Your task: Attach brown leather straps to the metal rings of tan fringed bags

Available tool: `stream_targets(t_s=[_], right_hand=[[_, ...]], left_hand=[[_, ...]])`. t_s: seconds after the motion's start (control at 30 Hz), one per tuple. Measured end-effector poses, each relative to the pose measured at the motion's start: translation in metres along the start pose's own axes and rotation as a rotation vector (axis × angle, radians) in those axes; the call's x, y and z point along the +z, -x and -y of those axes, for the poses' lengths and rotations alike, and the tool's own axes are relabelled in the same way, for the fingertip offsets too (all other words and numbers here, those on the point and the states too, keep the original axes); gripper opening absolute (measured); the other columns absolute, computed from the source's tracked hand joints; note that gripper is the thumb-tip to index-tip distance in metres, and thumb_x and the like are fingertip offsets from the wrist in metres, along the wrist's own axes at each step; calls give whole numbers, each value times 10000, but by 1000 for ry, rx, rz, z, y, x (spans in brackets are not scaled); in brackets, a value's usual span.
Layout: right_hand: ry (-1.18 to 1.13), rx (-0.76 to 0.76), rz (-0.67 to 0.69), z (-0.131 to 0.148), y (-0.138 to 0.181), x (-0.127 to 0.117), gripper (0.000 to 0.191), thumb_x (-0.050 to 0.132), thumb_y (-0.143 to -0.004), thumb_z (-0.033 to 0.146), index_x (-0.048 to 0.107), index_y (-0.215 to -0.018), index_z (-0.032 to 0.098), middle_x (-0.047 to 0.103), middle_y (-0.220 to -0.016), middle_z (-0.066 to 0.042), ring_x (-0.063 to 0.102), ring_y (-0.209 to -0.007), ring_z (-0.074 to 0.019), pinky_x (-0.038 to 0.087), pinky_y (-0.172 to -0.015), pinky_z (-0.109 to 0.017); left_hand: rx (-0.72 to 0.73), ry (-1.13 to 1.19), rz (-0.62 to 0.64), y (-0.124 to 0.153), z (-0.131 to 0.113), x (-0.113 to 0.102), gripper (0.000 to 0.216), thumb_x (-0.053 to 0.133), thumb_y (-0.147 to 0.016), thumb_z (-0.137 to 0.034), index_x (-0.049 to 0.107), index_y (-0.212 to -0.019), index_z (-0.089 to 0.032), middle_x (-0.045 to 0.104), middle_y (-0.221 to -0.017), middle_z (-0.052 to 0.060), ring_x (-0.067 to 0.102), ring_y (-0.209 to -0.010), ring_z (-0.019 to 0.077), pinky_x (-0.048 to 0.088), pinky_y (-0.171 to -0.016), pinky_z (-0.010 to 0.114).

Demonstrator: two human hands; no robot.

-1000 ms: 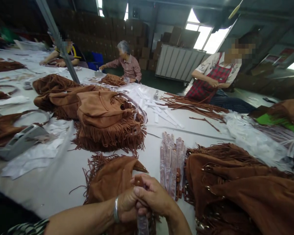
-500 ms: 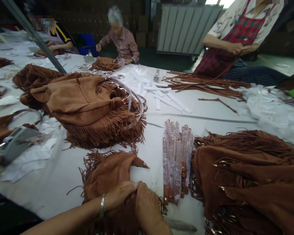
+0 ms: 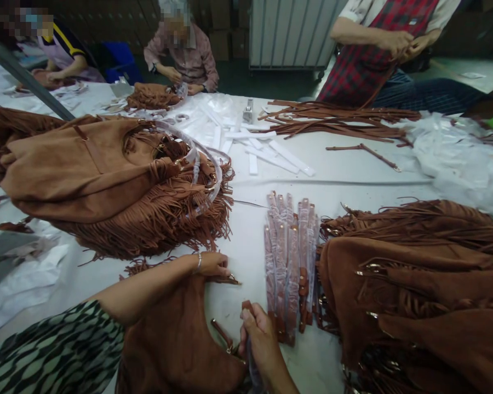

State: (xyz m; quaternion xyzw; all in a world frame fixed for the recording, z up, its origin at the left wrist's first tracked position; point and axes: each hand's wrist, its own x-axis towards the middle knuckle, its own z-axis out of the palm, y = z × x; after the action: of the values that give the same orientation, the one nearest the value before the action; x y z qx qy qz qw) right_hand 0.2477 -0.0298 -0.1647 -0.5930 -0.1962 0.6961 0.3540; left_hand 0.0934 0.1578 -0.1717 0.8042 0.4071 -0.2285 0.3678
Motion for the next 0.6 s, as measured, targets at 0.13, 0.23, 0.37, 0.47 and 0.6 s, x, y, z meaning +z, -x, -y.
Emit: stream_targets(t_s=[0.13, 0.23, 0.37, 0.47, 0.6], right_hand=[[-77, 34, -178, -1, -36, -2, 341, 610, -696, 493, 481, -750, 182, 459, -459, 85, 405, -325, -55, 305, -324, -155], [-71, 56, -197, -4, -60, 4, 335, 641, -675, 469, 501, -695, 166, 442, -435, 80, 375, -308, -49, 263, -294, -152], [-71, 86, -132, -3, -72, 16, 394, 640, -675, 515, 556, -725, 133, 416, -417, 80, 355, -302, -48, 238, -291, -153], [-87, 40, -50, 12, -64, 25, 478, 578, -710, 590, 575, -813, 124, 400, -450, 88, 331, -322, -36, 245, -318, -152], [-222, -64, 74, 43, -38, 44, 434, 609, -713, 570, 519, -802, 155, 336, -464, 115, 258, -331, -20, 214, -337, -149]], left_hand=[[19, -82, 143, -16, 7, 9, 318, 620, -654, -474, 647, -691, -159, 622, -641, 35, 562, -578, 166, 406, -557, 242], [24, -139, 72, -5, 3, 13, 311, 585, -697, -455, 627, -686, -147, 625, -675, 64, 581, -633, 190, 416, -583, 258], [14, -174, -171, 31, -2, 13, 300, 478, -813, -417, 585, -889, -147, 623, -873, 105, 581, -807, 227, 431, -693, 305], [15, -184, -335, 65, -7, 15, 293, 445, -851, -404, 542, -950, -146, 584, -957, 114, 535, -913, 243, 418, -756, 331], [149, -164, -647, 105, -16, 28, 274, 415, -877, -375, 555, -889, -140, 569, -878, 116, 502, -871, 243, 393, -759, 354]])
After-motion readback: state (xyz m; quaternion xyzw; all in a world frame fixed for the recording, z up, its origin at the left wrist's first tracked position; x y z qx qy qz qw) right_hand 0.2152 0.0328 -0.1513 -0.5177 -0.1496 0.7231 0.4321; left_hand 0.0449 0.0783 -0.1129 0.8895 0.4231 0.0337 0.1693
